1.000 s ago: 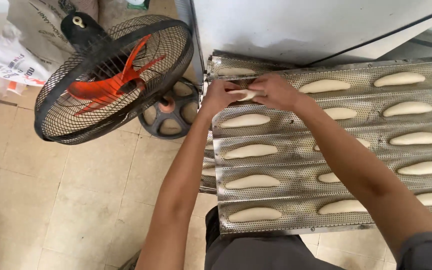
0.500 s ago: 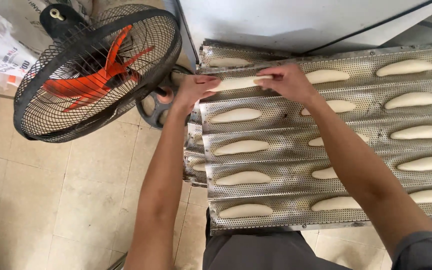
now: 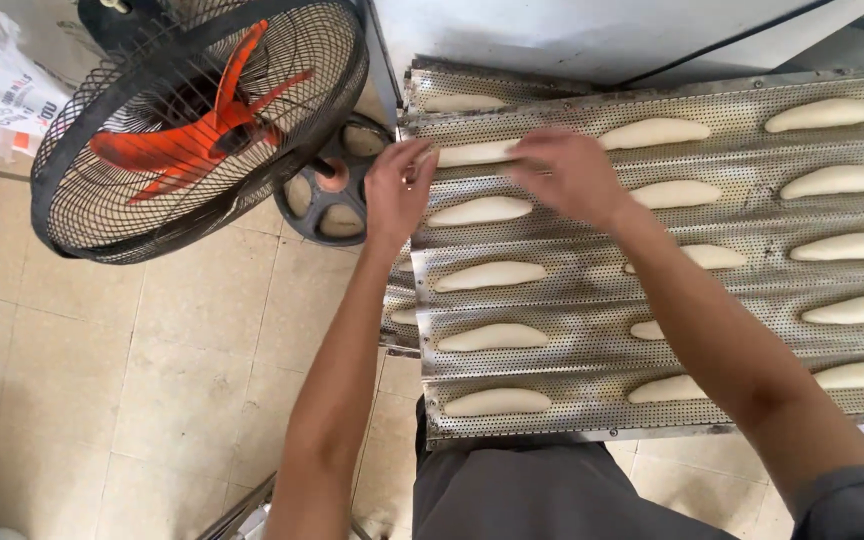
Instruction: Arrange shaped bread dough onto metal baking trays for proofing or baking.
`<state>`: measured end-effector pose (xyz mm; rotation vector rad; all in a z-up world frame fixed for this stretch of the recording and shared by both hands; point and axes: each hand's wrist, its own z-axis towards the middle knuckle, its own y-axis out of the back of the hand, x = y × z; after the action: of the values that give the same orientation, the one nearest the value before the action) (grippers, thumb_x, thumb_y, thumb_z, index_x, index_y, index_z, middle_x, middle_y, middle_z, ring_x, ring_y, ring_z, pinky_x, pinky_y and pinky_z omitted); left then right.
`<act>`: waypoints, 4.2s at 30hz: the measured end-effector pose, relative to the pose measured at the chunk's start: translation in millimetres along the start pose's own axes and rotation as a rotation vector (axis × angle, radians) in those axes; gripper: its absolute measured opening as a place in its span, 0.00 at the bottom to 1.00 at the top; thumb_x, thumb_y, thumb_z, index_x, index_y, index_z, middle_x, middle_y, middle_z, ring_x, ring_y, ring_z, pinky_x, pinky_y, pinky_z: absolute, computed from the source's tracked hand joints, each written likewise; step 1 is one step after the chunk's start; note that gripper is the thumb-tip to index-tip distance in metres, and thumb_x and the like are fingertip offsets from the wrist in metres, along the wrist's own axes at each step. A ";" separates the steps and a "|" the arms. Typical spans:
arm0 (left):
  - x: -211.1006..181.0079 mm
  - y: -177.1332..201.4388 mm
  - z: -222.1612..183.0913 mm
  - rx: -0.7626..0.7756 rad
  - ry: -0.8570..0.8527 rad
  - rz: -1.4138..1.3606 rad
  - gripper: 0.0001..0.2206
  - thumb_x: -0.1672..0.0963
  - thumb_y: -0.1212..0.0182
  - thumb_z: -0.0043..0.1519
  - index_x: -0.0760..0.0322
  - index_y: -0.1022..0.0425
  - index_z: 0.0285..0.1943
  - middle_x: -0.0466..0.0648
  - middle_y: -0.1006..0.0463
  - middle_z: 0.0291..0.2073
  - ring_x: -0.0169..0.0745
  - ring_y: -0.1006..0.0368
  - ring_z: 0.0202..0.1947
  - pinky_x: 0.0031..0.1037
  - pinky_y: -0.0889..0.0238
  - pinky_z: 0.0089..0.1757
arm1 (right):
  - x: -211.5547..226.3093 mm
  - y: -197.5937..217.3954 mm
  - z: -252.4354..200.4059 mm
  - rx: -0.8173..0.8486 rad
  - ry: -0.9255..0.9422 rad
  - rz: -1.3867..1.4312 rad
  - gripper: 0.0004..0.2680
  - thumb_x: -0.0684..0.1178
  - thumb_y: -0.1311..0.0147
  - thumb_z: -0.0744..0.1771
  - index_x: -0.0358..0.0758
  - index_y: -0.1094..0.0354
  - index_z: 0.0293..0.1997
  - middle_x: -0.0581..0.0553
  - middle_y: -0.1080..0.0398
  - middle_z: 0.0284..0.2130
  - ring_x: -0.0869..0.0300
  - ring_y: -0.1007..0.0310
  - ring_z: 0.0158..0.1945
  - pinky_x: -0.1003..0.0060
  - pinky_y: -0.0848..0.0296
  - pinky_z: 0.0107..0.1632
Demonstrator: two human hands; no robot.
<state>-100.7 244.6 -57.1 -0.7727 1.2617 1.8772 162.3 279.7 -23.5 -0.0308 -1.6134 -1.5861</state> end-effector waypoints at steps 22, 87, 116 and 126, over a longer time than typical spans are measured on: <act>-43.2 -1.8 -15.9 0.376 0.532 -0.447 0.19 0.52 0.27 0.57 0.71 0.16 0.51 0.50 0.14 0.38 0.34 0.20 0.36 0.25 0.25 0.39 | 7.7 -4.6 -33.8 0.061 0.016 0.395 0.16 0.51 0.35 0.67 0.38 0.27 0.59 0.41 0.26 0.50 0.54 0.24 0.51 0.58 0.24 0.52; -51.0 44.0 -135.1 0.066 0.421 0.107 0.19 0.50 0.20 0.53 0.72 0.16 0.40 0.49 0.16 0.27 0.33 0.21 0.25 0.25 0.28 0.31 | 67.4 0.2 -141.2 0.084 -0.137 0.072 0.12 0.55 0.36 0.66 0.41 0.21 0.49 0.41 0.22 0.46 0.53 0.21 0.36 0.59 0.22 0.41; -74.9 41.5 -182.1 0.455 0.591 -0.815 0.16 0.56 0.31 0.61 0.76 0.20 0.51 0.51 0.16 0.42 0.36 0.16 0.42 0.25 0.22 0.43 | 101.7 -20.6 -191.2 0.162 -0.211 0.665 0.16 0.50 0.36 0.67 0.39 0.29 0.61 0.43 0.25 0.49 0.64 0.24 0.46 0.70 0.24 0.48; -72.9 52.7 -194.6 0.335 0.544 0.066 0.20 0.50 0.22 0.52 0.72 0.15 0.42 0.50 0.18 0.25 0.38 0.20 0.25 0.26 0.28 0.30 | 69.0 -28.0 -212.3 0.068 -0.032 0.020 0.12 0.50 0.33 0.64 0.42 0.21 0.52 0.41 0.23 0.46 0.53 0.21 0.39 0.61 0.21 0.44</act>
<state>-89.0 31.3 -38.1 -1.1055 1.8970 1.4859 216.0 62.1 -42.6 -0.0359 -1.6861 -1.5216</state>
